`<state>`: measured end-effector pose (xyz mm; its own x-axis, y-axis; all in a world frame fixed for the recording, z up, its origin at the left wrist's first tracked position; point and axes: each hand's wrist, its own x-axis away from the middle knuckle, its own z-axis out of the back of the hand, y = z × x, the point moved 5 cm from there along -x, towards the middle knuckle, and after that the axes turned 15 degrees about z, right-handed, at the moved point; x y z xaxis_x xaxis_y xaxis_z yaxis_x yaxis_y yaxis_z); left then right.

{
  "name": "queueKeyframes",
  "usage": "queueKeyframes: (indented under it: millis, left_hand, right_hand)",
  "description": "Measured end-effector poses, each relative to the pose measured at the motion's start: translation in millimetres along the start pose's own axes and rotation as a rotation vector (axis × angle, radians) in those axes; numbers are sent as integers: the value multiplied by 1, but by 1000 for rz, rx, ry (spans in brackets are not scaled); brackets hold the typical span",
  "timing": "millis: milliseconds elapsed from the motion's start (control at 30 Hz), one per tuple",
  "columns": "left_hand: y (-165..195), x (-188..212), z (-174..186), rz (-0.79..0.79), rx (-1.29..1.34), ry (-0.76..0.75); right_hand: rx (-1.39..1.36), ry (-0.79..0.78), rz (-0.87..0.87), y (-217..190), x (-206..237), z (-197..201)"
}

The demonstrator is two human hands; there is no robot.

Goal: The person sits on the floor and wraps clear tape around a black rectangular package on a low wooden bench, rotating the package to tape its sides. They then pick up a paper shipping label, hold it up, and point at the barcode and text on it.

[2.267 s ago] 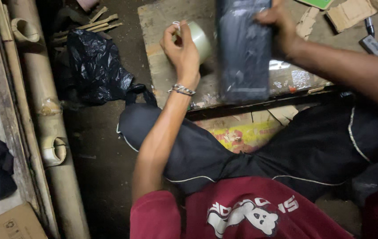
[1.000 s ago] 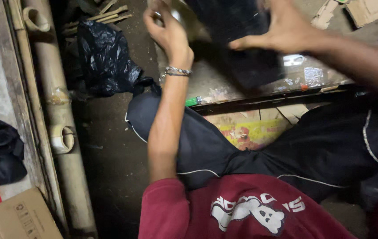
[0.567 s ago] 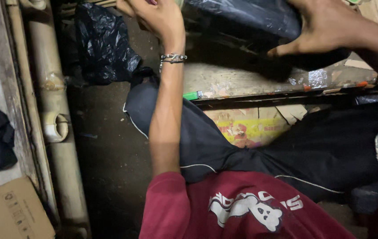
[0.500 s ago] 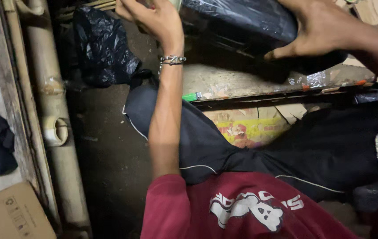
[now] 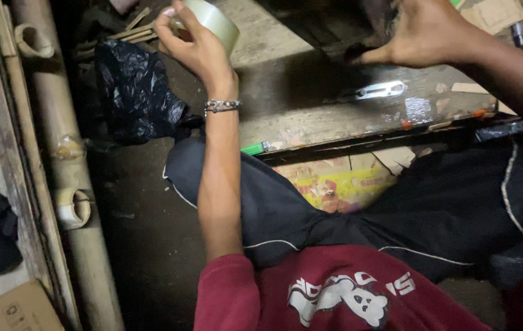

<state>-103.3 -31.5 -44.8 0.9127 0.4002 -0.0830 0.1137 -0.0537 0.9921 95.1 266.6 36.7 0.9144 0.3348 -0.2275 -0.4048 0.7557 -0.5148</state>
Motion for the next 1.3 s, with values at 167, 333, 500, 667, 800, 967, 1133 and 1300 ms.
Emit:
queueKeyframes:
  millis: [167,333,500,667,800,967,1133,1300]
  left_hand:
    - [0,19,-19,-198,-202,-34]
    - [-18,42,-38,-131,1,-269]
    - [-45,65,-48,-36,-283,-342]
    - [-66,80,-48,291,-17,-428]
    - [-67,102,-32,333,-300,-232]
    - [-49,111,-25,198,-403,-166]
    - [-21,113,-22,-14,-270,-221]
    - [-3,115,-20,-61,-249,-250]
  right_hand:
    - [-820,-44,-240,4,-10,-19]
    - [-369,-108,19,-16,-9,-17]
    - [-429,-252,-152,11,-4,-45]
    - [-987,109,-122,8,-21,-46]
    - [-1243,302,-370,-15,-22,-61]
    - [-802,202,-523,-40,-17,-75]
    - [-713,176,-445,-39,-14,-74]
    - [-708,209,-390,-33,-16,-68]
